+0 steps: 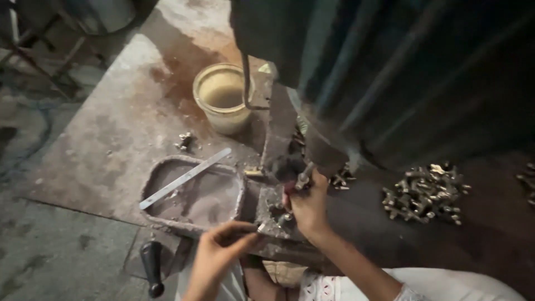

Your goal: The person sits at a bench tapping machine and threads small brass fittings one at a time. They place each fitting under the machine's rotating tap, operate the machine to cut threads, then drop the finished fitting into a pile and pick the next one.

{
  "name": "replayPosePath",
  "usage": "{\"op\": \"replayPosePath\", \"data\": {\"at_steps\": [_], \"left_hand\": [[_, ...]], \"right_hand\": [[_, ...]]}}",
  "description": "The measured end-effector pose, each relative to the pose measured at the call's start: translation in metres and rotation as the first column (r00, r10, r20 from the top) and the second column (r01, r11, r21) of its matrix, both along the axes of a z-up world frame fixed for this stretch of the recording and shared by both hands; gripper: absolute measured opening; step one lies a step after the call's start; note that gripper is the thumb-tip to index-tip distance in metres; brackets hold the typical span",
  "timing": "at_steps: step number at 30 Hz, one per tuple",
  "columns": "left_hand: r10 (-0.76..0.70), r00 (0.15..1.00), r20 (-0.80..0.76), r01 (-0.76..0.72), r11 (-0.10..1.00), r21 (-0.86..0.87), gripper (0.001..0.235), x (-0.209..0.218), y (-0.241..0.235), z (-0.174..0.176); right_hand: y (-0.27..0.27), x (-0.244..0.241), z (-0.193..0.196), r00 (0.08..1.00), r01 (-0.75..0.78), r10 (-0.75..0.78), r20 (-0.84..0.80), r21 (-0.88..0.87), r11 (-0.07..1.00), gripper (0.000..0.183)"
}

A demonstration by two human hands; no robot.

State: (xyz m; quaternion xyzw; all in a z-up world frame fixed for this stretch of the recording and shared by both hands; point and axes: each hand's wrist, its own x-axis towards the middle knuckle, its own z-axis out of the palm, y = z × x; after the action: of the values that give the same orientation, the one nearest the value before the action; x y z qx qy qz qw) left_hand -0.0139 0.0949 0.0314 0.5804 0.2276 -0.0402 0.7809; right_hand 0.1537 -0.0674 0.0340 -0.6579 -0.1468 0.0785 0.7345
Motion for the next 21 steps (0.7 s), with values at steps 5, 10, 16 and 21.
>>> {"op": "replayPosePath", "data": {"at_steps": [5,10,16,21], "left_hand": [[0.134,0.928,0.347,-0.273,0.880,0.389,0.020,-0.002,-0.048,-0.002],[0.047,0.955,0.292,-0.206,0.813,0.545,0.021,0.004,-0.048,0.013],[-0.149,0.901,0.406,-0.233,0.624,0.746,0.028,0.021,-0.051,-0.001],[-0.095,0.892,0.442,-0.318,0.564,0.762,0.026,0.038,-0.039,0.034]], "right_hand": [[-0.006,0.009,0.009,0.994,-0.064,0.066,-0.088,0.027,0.998,0.035],[-0.006,0.010,-0.013,0.996,-0.072,0.070,0.062,0.038,0.997,0.032],[-0.002,0.002,0.008,0.999,-0.033,0.033,0.015,0.030,0.999,0.035],[-0.003,0.001,0.014,0.989,-0.085,0.089,-0.119,0.041,0.996,0.056]]}}
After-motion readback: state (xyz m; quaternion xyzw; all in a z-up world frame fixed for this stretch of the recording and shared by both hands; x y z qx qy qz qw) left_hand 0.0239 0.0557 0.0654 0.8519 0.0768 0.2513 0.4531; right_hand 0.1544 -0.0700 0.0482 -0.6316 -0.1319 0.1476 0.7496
